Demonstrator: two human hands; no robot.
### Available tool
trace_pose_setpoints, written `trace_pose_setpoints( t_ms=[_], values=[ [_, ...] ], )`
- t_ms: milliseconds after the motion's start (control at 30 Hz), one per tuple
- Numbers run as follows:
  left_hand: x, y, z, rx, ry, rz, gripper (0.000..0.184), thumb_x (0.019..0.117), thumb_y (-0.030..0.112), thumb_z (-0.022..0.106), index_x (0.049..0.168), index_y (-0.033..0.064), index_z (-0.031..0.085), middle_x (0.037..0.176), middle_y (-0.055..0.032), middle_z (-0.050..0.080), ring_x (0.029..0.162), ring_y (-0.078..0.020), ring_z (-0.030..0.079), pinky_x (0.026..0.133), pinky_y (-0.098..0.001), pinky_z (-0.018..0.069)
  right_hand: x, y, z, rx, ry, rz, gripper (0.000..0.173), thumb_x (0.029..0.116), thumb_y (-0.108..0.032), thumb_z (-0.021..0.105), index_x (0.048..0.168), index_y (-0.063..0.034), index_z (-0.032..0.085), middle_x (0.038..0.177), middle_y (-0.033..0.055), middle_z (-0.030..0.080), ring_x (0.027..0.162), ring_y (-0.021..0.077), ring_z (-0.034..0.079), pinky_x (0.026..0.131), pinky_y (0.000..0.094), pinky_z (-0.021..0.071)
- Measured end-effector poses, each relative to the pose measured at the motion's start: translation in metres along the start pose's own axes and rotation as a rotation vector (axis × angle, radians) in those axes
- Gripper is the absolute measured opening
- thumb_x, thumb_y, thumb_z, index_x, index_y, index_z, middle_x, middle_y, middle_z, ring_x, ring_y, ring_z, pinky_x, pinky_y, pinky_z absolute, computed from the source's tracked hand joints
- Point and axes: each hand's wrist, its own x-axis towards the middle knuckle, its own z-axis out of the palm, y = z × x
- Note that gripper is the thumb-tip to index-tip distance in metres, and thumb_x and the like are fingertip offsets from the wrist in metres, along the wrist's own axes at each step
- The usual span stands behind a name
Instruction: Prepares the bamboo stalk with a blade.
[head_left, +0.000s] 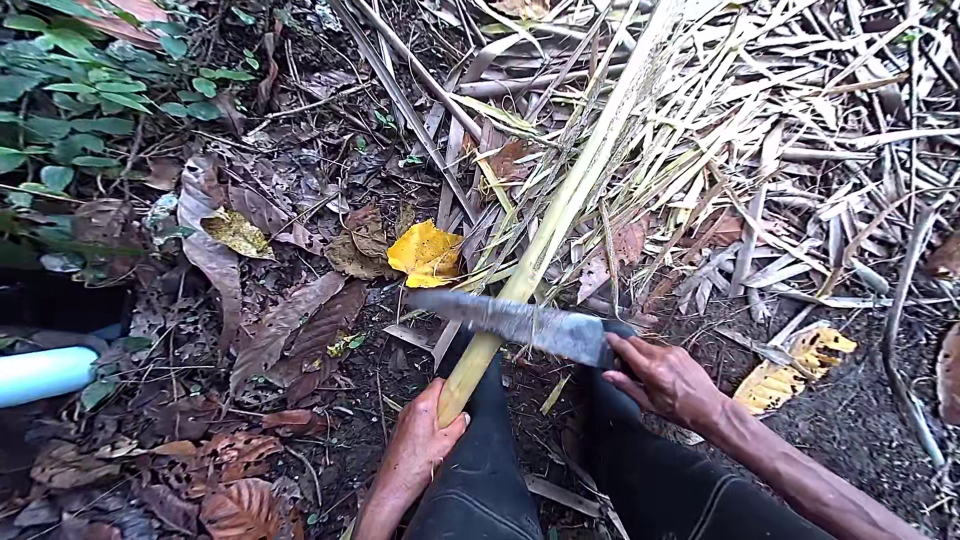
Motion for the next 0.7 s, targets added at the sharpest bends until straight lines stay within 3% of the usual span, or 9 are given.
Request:
trace_pose_setpoints(
  t_ms=[67, 167, 300, 533, 633, 700],
  values=[
    [-0.002, -0.001, 0.0, -0.012, 0.006, -0.004, 0.045, 0.0825, 0.024, 0.077, 0.118, -0.0006, 0.065, 0.096, -0.0179, 0.069, 0.09, -0.0326, 0.068, 0.083, -0.0554, 0.0541, 0.0, -0.005, 0.006, -0.071, -0.004, -0.085, 0.06, 0.1046, -0.056, 0.043, 0.134, -0.0078, 0.064, 0.082, 0.0129, 0.067, 0.061, 0.0298, 0.067, 0.05, 0.0449, 0.0545],
    [-0.001, -0.001, 0.001, -0.003, 0.003, -0.009, 0.043, 0.0826, 0.024, 0.078, 0.117, 0.0008, 0.065, 0.092, -0.0163, 0.068, 0.086, -0.031, 0.067, 0.079, -0.055, 0.0536, 0.004, 0.011, 0.007, 0.001, 0.059, 0.071, 0.061, 0.1047, -0.052, 0.046, 0.135, -0.002, 0.063, 0.091, 0.0179, 0.073, 0.066, 0.0337, 0.071, 0.053, 0.0512, 0.0566],
    [0.002, -0.003, 0.002, 0.002, -0.016, -0.016, 0.043, 0.0837, 0.023, 0.078, 0.118, 0.0006, 0.064, 0.094, -0.0174, 0.068, 0.088, -0.0325, 0.068, 0.081, -0.055, 0.0535, 0.0, 0.008, 0.006, 0.036, 0.078, 0.114, 0.062, 0.1053, -0.051, 0.045, 0.134, 0.0006, 0.063, 0.088, 0.0162, 0.073, 0.063, 0.0311, 0.07, 0.053, 0.0488, 0.0564],
    [-0.002, -0.002, 0.003, -0.013, -0.011, -0.034, 0.042, 0.0842, 0.024, 0.077, 0.116, -0.0005, 0.065, 0.094, -0.0181, 0.068, 0.088, -0.0326, 0.067, 0.08, -0.0552, 0.0525, 0.006, 0.018, 0.004, -0.026, 0.003, -0.048, 0.061, 0.1054, -0.052, 0.043, 0.134, -0.0015, 0.063, 0.089, 0.0163, 0.071, 0.063, 0.0315, 0.07, 0.052, 0.0471, 0.0558],
    [-0.001, -0.003, 0.004, -0.019, -0.003, -0.029, 0.044, 0.0831, 0.026, 0.077, 0.117, -0.0006, 0.065, 0.094, -0.0184, 0.069, 0.089, -0.0331, 0.068, 0.081, -0.0564, 0.0532, 0.008, 0.002, 0.007, -0.085, -0.021, -0.141, 0.06, 0.105, -0.055, 0.043, 0.133, -0.006, 0.064, 0.081, 0.0123, 0.066, 0.061, 0.0291, 0.067, 0.05, 0.0435, 0.0544],
    [-0.001, -0.005, 0.005, -0.029, 0.002, -0.017, 0.045, 0.0829, 0.028, 0.077, 0.116, -0.0006, 0.065, 0.092, -0.018, 0.068, 0.087, -0.0333, 0.068, 0.079, -0.057, 0.0529, 0.012, 0.013, 0.006, -0.048, 0.018, -0.053, 0.058, 0.1047, -0.052, 0.046, 0.133, -0.0038, 0.064, 0.084, 0.0154, 0.069, 0.064, 0.0322, 0.069, 0.052, 0.0484, 0.0565]
  ],
)
